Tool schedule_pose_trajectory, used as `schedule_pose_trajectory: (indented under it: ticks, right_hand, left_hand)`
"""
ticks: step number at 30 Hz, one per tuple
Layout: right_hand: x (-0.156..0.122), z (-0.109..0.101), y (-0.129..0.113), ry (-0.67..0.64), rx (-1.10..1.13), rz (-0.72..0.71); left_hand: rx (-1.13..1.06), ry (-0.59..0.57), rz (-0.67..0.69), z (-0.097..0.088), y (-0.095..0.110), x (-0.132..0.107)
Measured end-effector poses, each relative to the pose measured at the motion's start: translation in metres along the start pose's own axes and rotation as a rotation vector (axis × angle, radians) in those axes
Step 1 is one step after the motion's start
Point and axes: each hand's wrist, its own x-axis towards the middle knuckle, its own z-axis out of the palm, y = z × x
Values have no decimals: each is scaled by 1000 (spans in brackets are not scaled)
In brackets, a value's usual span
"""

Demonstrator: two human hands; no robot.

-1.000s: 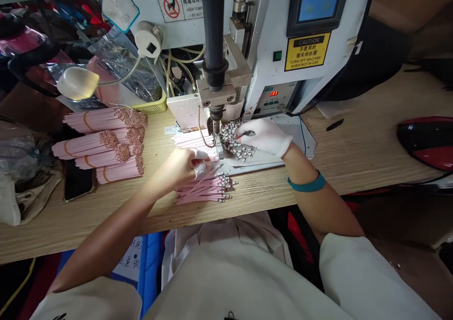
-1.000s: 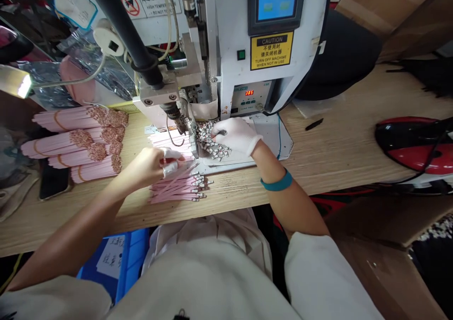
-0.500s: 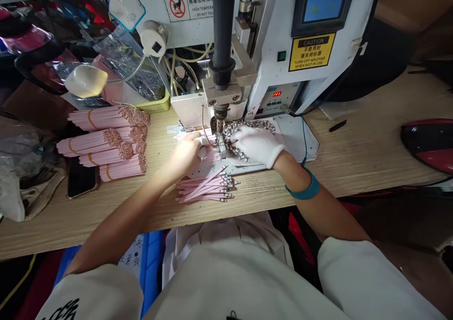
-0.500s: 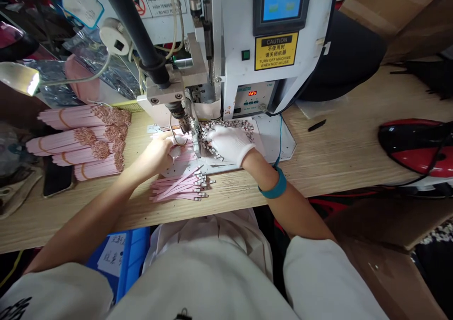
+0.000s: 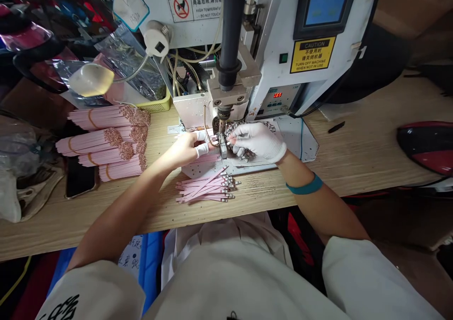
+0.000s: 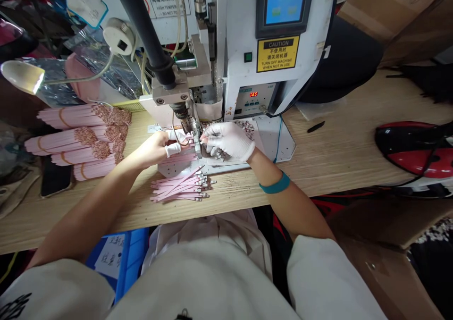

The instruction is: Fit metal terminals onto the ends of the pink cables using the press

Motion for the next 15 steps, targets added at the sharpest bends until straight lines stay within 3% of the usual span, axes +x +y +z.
schedule_pose_trajectory:
  ticks: [5,9,15]
  right_hand:
    - [2,16,-1,18,146,130]
    - [5,20,1,21,276,155]
    - [9,17,6,-24,256,210]
  left_hand:
    - [-108,2,-42,4,0,2]
    - [-123,8,-42,4,2,2]
    - [-40,30,-56,5,1,5]
